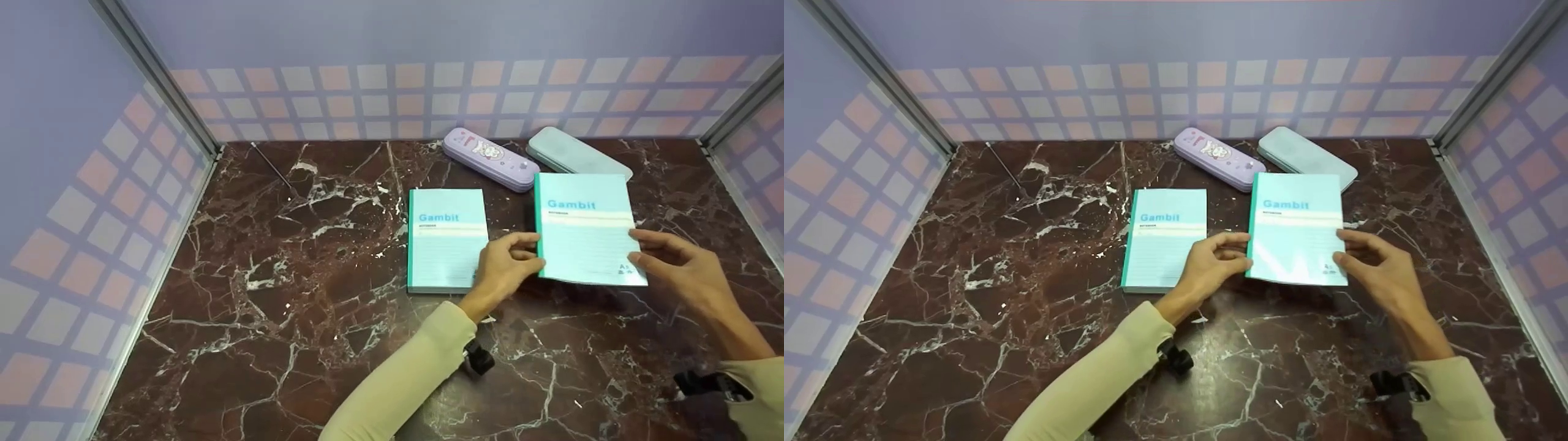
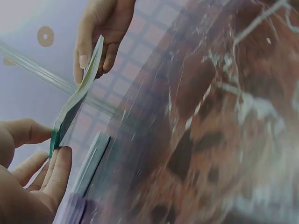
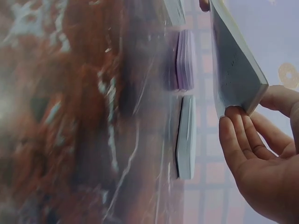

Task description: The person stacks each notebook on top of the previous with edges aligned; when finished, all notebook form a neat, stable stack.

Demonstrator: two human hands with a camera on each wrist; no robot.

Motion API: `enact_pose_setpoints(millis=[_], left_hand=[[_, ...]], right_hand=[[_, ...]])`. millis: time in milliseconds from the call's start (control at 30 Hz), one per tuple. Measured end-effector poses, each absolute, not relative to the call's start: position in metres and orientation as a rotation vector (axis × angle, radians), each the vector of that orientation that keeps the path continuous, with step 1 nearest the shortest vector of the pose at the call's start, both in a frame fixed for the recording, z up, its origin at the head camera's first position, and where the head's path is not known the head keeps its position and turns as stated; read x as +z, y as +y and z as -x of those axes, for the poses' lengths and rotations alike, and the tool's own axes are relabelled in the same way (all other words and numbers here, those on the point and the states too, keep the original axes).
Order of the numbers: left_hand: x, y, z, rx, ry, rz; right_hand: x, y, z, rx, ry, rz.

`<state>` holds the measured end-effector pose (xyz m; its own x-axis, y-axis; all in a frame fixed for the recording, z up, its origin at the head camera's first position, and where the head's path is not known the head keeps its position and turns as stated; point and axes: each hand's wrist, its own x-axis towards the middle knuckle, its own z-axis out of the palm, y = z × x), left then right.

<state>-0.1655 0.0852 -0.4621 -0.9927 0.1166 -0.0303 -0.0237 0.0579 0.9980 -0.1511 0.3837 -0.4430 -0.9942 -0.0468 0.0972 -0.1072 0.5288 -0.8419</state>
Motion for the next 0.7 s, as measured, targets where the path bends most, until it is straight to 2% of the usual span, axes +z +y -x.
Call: enact_pose_setpoints(millis=[400,700], left_hand=[[-0.451,0.029,0.166,2.015,2.297,-0.228],[-0.447,-0.015,0.163,2.007,2.286,-0.215]], right_hand=[[-0.433,0.342,0.163,1.524,-2.634,-0.389],[-0.429,0.305,0.171,1.57,-2.654,-0.42]])
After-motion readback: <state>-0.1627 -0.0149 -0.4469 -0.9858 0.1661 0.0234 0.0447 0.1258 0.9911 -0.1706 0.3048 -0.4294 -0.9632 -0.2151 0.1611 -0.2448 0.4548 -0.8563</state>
